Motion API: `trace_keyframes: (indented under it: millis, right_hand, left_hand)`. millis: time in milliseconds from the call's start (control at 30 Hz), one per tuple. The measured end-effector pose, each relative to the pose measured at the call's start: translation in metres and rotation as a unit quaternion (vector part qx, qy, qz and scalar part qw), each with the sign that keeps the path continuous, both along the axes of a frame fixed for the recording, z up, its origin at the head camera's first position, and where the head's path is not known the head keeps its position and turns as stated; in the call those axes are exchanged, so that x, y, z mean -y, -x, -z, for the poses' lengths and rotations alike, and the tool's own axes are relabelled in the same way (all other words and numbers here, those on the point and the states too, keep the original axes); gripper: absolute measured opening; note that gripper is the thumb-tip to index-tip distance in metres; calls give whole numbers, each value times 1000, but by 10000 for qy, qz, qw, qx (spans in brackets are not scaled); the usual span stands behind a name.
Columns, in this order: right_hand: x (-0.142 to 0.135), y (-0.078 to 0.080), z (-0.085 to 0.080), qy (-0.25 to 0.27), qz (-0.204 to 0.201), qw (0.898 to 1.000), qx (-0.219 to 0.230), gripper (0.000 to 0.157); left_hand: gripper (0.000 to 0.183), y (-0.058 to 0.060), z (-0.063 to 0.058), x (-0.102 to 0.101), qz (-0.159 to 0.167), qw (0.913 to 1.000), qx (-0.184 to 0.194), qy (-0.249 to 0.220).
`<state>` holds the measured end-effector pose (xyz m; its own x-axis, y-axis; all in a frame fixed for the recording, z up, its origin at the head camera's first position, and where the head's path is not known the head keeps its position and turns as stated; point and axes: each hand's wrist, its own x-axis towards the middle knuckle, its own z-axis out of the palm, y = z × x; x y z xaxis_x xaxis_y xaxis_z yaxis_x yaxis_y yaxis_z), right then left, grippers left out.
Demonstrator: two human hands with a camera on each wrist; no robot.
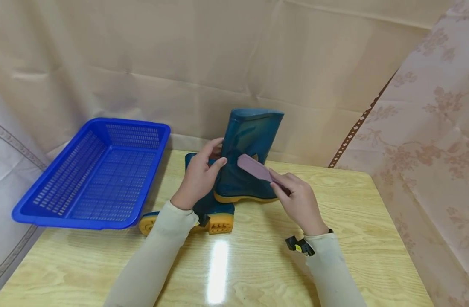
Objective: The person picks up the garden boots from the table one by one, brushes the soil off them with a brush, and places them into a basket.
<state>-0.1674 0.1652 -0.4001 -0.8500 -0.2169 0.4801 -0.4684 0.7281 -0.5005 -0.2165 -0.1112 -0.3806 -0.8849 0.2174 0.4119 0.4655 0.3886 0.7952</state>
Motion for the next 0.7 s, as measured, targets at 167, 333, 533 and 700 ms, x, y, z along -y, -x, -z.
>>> trace_keyframes:
  millis: [167,333,533,700]
  right_hand:
    - [-3,1,3,44,-12,9999,101,39]
    - [-3,-1,7,23,-41,9998,170,38]
    - [-3,-3,2,-69,44,10000,-16,35]
    - [-4,-3,-2,-88,154,9998,55,33]
  left_hand:
    - [49,0,0,0,-16,9999,89,58]
    - [49,-2,1,0,-26,9996,242,136]
    - [48,-3,-2,-1,-34,9996,245,128]
    - [47,-3,-2,-4,-163,9999,8,-50]
